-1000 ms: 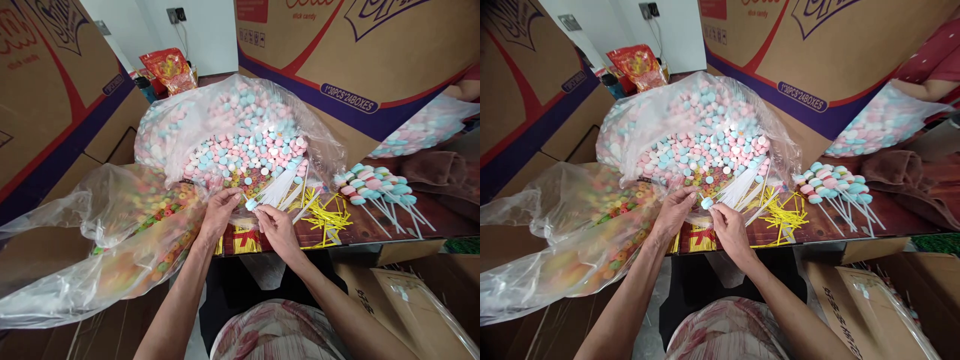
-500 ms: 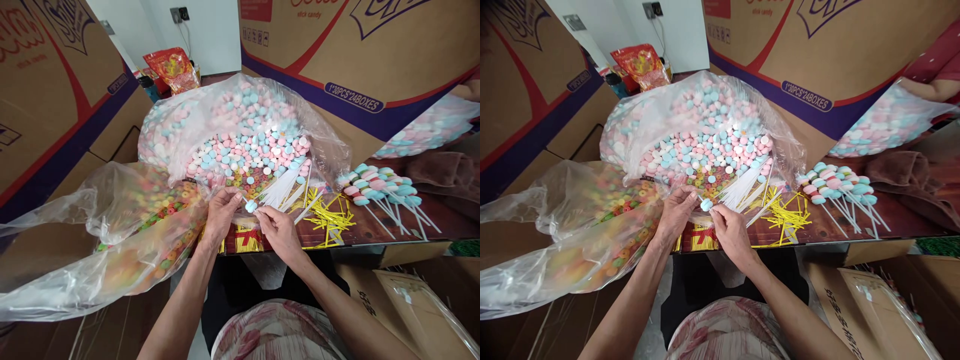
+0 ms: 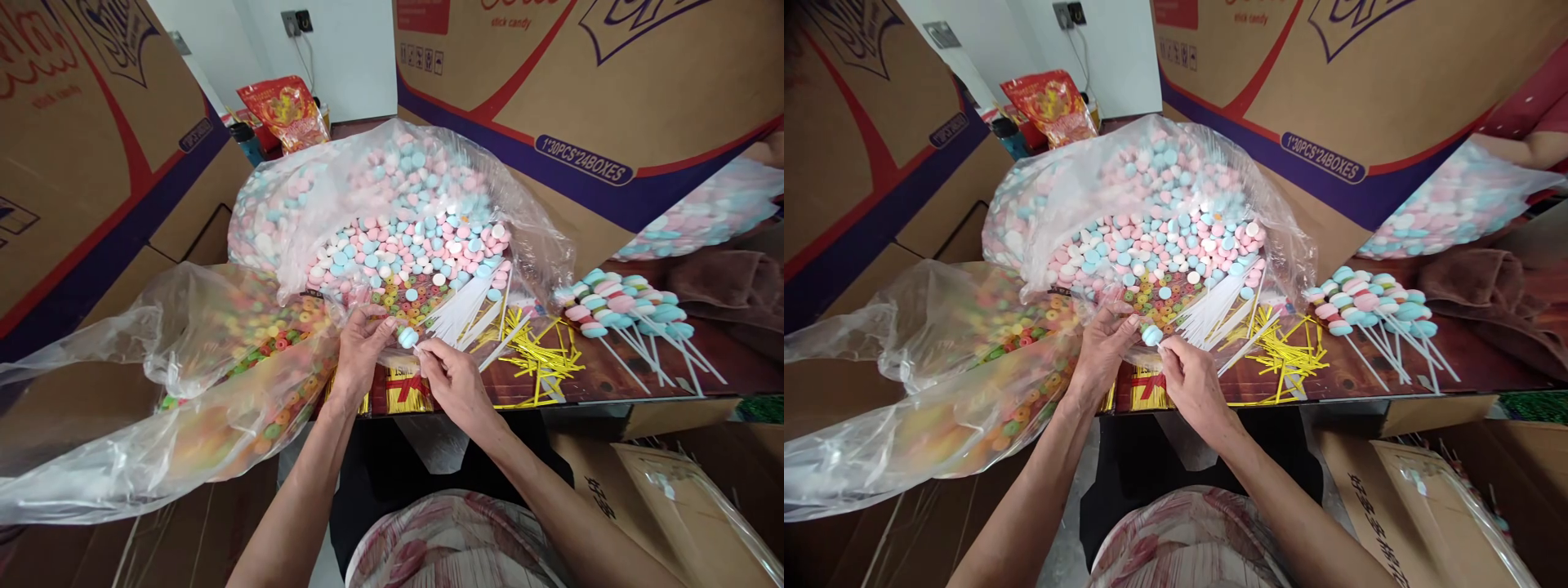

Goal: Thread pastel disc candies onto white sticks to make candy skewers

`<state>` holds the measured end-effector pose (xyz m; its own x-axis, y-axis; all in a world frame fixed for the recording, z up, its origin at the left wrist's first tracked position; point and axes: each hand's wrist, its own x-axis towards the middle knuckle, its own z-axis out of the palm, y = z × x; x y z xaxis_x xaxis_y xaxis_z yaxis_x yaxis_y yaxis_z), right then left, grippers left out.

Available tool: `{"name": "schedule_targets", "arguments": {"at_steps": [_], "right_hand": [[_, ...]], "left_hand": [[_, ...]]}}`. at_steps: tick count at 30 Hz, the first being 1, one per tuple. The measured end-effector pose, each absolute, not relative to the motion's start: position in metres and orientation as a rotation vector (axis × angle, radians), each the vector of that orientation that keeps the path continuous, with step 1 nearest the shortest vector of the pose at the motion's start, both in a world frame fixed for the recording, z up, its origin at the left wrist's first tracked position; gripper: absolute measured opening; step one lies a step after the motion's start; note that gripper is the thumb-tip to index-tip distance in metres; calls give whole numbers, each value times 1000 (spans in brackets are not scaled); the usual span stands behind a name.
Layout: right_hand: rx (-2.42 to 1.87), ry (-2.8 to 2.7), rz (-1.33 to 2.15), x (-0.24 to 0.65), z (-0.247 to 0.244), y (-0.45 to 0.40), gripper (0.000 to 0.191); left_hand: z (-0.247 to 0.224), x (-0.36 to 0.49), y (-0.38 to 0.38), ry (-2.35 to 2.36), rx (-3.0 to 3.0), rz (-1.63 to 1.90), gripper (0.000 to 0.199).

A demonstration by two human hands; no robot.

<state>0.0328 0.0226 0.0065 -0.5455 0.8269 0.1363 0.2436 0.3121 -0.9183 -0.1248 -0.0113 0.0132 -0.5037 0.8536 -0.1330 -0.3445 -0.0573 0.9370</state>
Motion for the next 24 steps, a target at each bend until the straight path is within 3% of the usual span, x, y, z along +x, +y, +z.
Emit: {"name": "schedule_targets", "arguments": {"at_steps": [11, 17, 21, 24], "right_hand": [[-1016, -1698, 1296, 27, 0, 19, 28], [-1001, -1297, 1534, 31, -5, 28, 36], [-1008, -1303, 1527, 32, -10, 26, 38], [-1003, -1380, 1491, 32, -13, 22, 38]], "left_hand": [[14, -102, -5, 1388, 742, 1540, 45], [18, -127, 46, 1820, 1259, 1485, 11], [7, -142, 74, 1985, 1575, 1218, 18], [2, -148, 80, 1974, 1513, 1237, 17]]}}
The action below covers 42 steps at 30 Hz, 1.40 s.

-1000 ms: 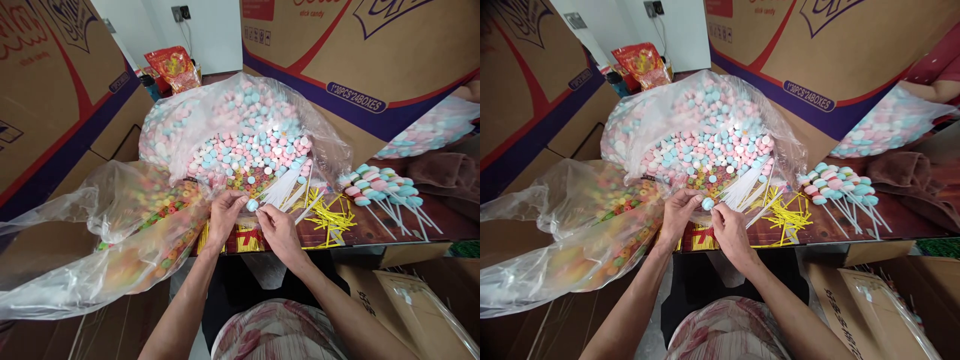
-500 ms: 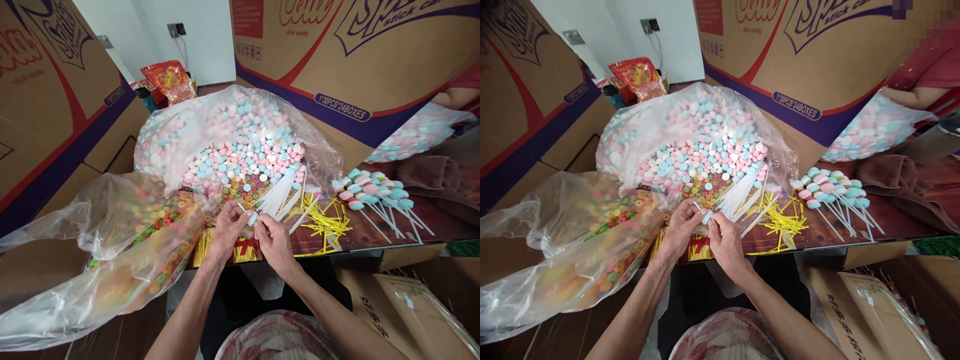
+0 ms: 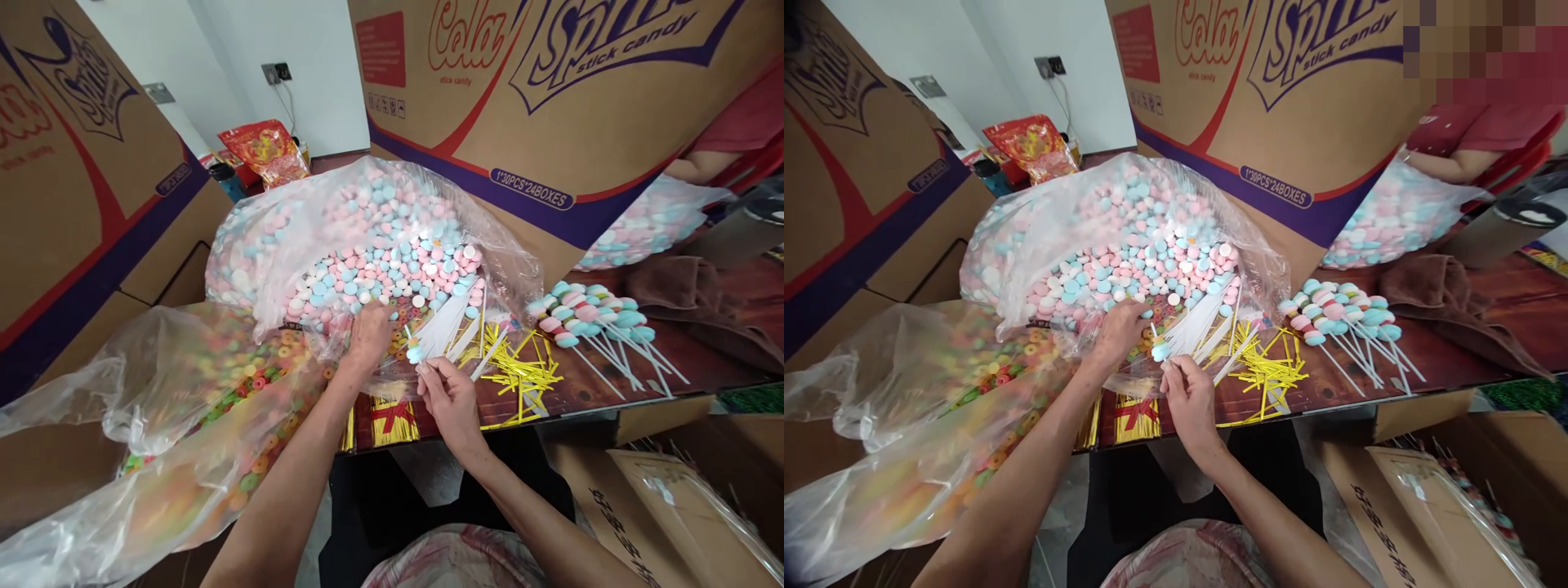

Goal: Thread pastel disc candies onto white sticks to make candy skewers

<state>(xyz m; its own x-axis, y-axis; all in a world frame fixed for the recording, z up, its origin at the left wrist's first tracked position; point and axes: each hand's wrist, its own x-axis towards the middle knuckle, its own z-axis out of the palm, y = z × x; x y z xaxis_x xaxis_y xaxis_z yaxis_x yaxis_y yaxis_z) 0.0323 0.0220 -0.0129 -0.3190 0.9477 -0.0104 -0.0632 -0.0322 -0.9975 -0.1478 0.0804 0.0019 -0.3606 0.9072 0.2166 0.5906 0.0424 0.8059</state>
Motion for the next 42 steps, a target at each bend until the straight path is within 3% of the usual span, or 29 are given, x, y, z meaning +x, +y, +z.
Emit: {"name": "schedule_targets", "arguments": {"at_steps": [8, 14, 18, 21, 29, 32, 42], "right_hand": [[-1016, -1276, 1468, 32, -17, 20, 33], [-1056, -1071, 1471, 38, -15, 7, 31], [-1101, -931, 1462, 39, -16, 8, 32], [-1079, -893, 1487, 36, -17, 11, 30], [-1004, -1243, 1470, 41, -12, 18, 26], [-948, -1467, 1433, 40, -4, 20, 23], [-879, -1704, 1386, 29, 2, 11, 24]], "left_hand": [[15, -135, 112, 1961, 1512, 1248, 12], [24, -98, 127, 2081, 1586, 857, 15], [6, -90, 126, 2143, 1728, 677, 35], [-2, -95, 125, 2118, 1781, 601, 31], [18, -125, 68, 1717, 1198, 1459, 21], [19, -139, 32, 1363, 846, 1705, 32], [5, -138, -7, 1364, 606, 1858, 41]]}}
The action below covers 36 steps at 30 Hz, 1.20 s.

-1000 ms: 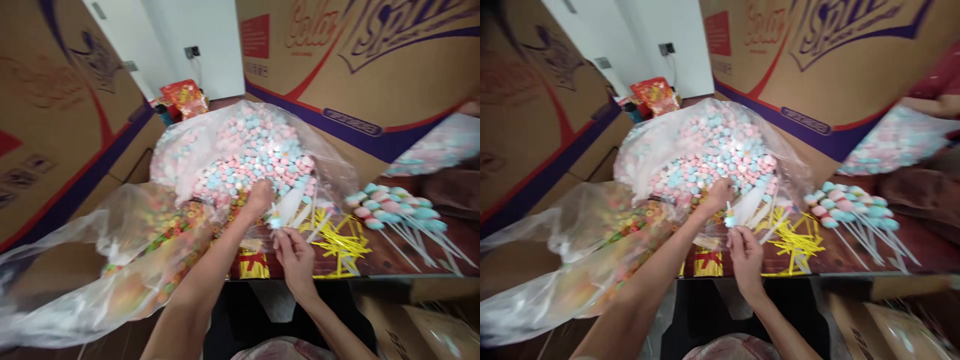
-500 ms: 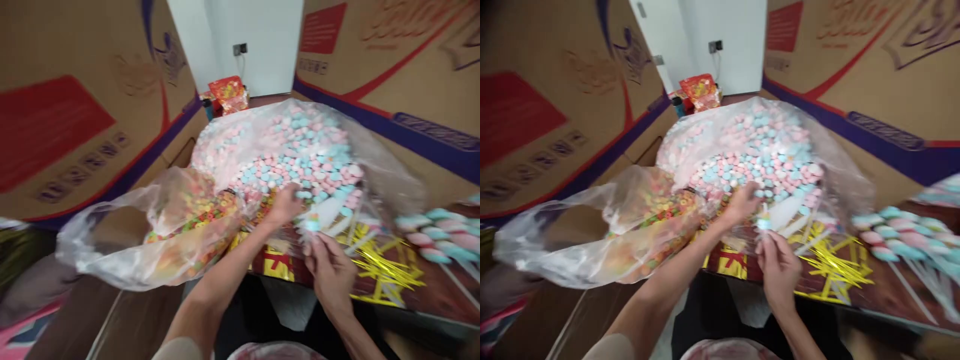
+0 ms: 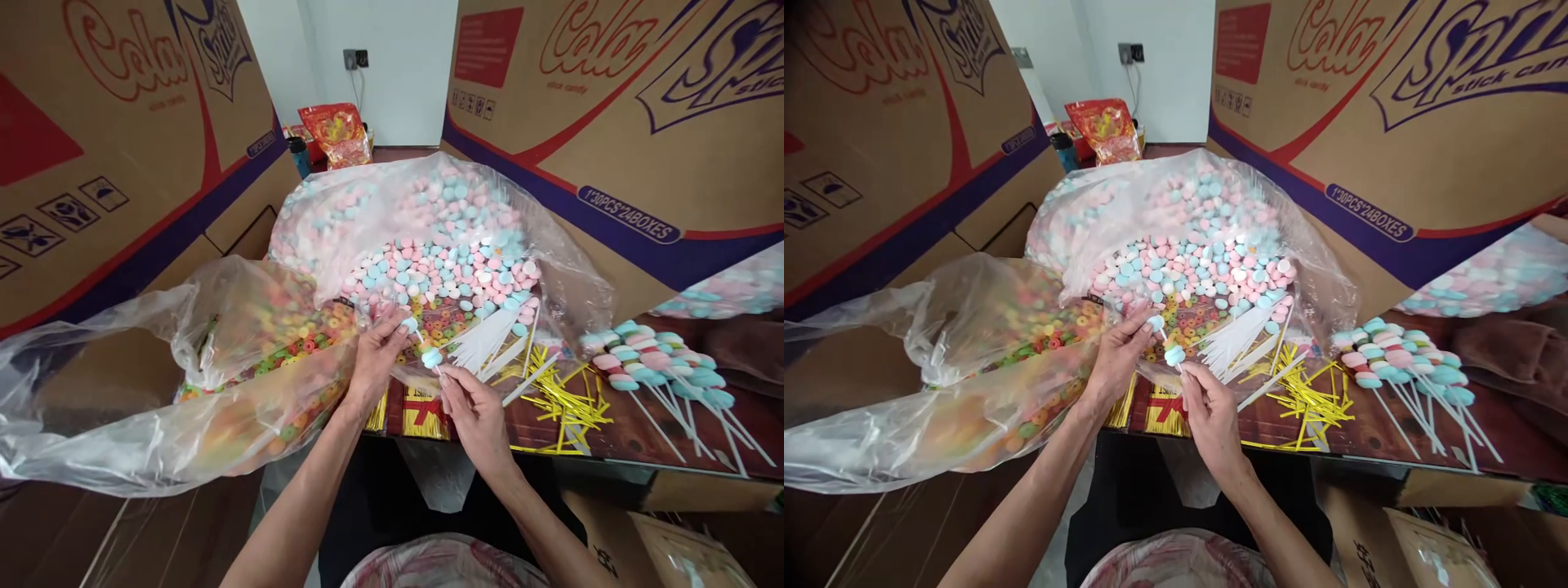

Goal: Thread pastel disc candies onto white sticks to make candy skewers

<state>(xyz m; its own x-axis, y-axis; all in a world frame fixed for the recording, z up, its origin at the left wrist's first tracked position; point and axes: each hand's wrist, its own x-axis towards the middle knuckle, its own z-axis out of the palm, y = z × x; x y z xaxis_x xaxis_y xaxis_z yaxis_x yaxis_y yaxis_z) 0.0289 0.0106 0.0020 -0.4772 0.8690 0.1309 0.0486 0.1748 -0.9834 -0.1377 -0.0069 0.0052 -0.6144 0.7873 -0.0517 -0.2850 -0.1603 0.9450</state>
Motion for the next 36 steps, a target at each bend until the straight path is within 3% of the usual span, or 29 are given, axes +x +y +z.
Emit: {"name": "schedule_targets", "arguments": {"at_steps": [23, 36], "right_hand": [[-942, -2210, 1293, 49, 28, 35, 28], [-1066, -2039, 1422, 40, 32, 21, 29]], "left_hand": [[7, -146, -25, 1562, 874, 1723, 24], [-9, -147, -28, 1678, 1029, 1712, 20]]}}
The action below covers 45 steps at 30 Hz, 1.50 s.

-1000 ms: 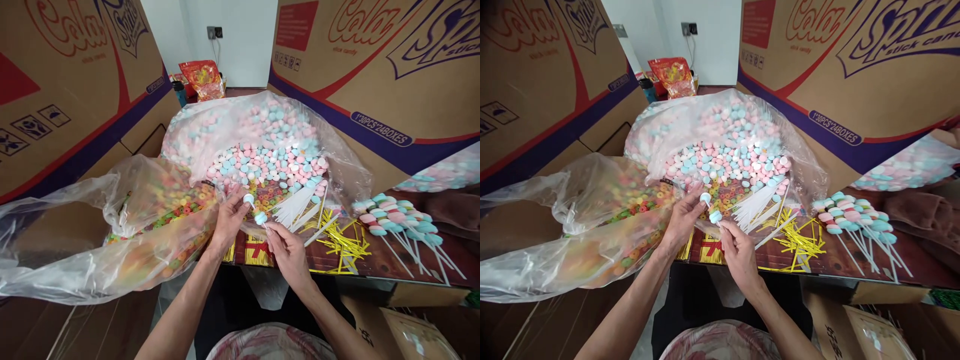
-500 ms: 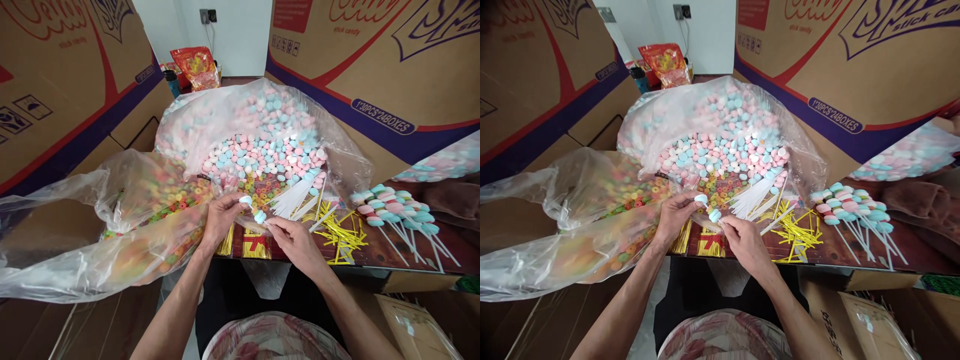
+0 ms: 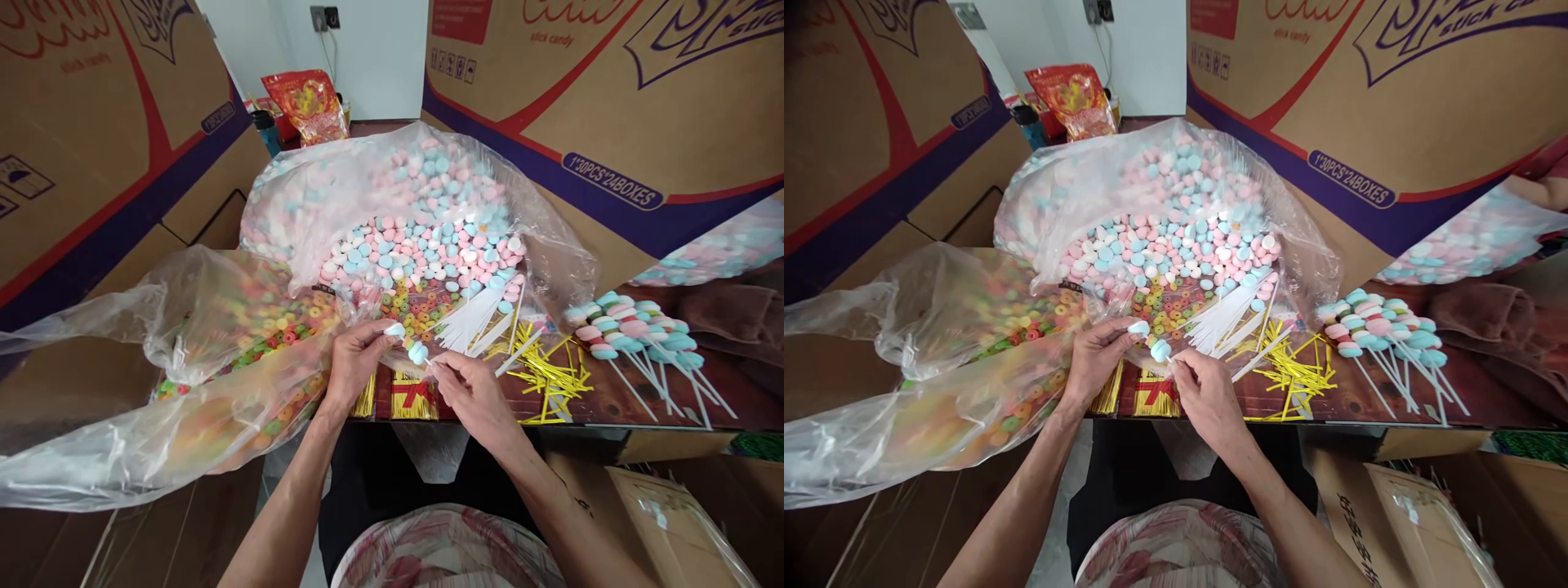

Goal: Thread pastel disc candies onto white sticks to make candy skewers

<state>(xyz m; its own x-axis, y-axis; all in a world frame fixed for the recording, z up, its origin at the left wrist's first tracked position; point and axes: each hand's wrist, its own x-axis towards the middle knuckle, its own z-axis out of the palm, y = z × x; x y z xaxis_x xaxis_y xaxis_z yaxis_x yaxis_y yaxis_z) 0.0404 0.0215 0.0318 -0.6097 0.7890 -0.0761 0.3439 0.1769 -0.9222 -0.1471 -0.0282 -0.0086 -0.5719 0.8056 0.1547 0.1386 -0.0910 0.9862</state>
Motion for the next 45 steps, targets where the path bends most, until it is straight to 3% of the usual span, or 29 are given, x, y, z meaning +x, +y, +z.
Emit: {"name": "schedule_targets", "arguments": {"at_steps": [11, 23, 27, 33, 35, 38, 42, 45], "right_hand": [[-1052, -1667, 1545, 19, 8, -5, 28], [-1032, -1510, 1580, 23, 0, 19, 30], [-1032, -1483, 1505, 32, -6, 33, 35], [-1049, -1563, 1346, 38, -10, 33, 33], [-1052, -1610, 1292, 38, -10, 31, 32], [-1049, -1643, 1272, 37, -9, 30, 34], [-1024, -1654, 1289, 37, -8, 30, 33], [-1021, -1654, 1301, 38, -8, 31, 32]], "left_hand": [[-3, -128, -28, 1842, 1213, 1606, 23], [4, -114, -15, 1667, 1315, 1477, 31], [15, -137, 11, 1822, 1382, 1400, 36], [22, -160, 49, 2343, 1880, 629, 29], [20, -157, 54, 2368, 1907, 529, 28], [16, -156, 54, 2313, 1874, 682, 24], [11, -163, 48, 2114, 1515, 1207, 12], [12, -162, 44, 1820, 1163, 1386, 20]]}}
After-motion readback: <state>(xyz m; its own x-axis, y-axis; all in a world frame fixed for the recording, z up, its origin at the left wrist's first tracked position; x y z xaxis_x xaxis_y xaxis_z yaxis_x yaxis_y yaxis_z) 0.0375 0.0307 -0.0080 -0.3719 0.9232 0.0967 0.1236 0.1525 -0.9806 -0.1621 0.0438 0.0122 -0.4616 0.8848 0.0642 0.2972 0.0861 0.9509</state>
